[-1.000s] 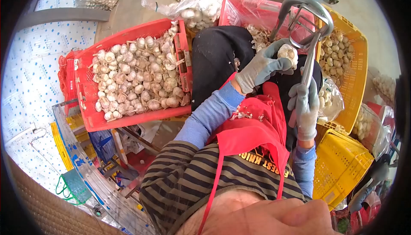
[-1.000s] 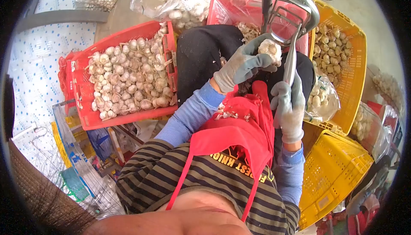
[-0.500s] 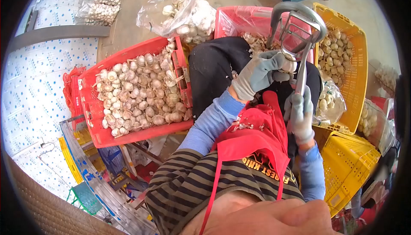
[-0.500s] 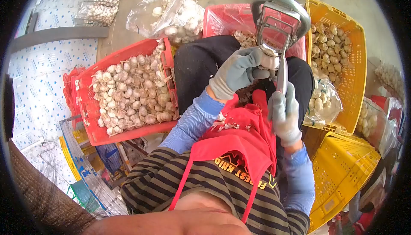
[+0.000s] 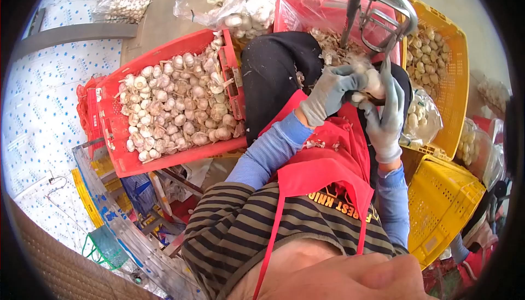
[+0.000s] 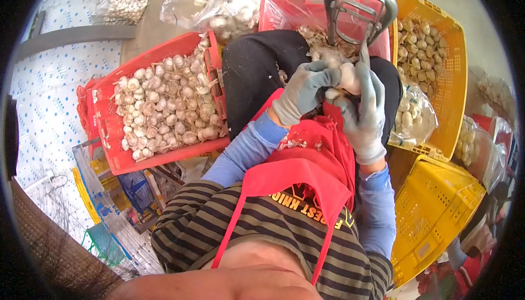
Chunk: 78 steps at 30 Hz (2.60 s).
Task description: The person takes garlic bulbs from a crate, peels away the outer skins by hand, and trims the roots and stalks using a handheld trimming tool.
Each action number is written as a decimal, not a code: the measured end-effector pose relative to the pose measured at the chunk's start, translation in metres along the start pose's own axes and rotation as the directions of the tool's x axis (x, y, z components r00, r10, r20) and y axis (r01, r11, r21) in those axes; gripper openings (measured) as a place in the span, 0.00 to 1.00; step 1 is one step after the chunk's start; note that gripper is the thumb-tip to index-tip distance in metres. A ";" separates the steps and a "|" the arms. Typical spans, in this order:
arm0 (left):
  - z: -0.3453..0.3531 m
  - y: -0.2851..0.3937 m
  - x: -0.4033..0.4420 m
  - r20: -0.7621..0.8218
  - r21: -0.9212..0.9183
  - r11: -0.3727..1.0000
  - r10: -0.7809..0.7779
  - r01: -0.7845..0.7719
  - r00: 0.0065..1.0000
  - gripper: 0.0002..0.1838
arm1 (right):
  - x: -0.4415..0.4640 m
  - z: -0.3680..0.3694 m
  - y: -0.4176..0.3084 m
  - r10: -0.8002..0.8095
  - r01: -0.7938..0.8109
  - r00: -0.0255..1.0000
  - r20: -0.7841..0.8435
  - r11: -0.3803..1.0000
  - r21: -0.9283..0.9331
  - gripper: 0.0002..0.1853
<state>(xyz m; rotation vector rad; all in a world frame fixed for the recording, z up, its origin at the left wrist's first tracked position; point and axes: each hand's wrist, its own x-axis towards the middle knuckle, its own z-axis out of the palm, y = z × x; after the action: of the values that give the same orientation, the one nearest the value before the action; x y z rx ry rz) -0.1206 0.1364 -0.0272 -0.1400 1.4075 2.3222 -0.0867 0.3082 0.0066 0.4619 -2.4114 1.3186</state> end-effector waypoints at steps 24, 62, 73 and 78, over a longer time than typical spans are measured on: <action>-0.409 0.023 -0.234 -0.798 0.431 0.242 0.551 0.870 0.242 0.47 | -0.129 -0.131 0.180 0.925 -0.515 0.321 -0.203 0.351 0.782 0.23; -0.368 0.007 -0.214 -0.864 0.343 0.370 0.484 0.863 0.136 0.23 | -0.077 -0.005 0.079 0.614 -0.586 0.787 0.061 0.712 0.387 0.17; -0.312 0.045 -0.215 -0.715 -0.358 0.656 0.265 -0.664 0.647 0.20 | -0.074 0.003 0.048 0.419 -0.373 0.904 -0.090 0.873 0.313 0.17; -0.150 0.058 -0.143 -0.432 -0.076 0.899 0.360 -0.431 0.827 0.23 | -0.041 0.036 -0.022 0.280 -0.367 0.928 0.245 0.796 0.481 0.19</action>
<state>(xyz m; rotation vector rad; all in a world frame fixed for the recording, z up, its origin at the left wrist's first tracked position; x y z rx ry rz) -0.0334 -0.0598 -0.0093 -0.4477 1.5423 2.8932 -0.0457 0.2704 -0.0138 0.2973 -2.3028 2.1926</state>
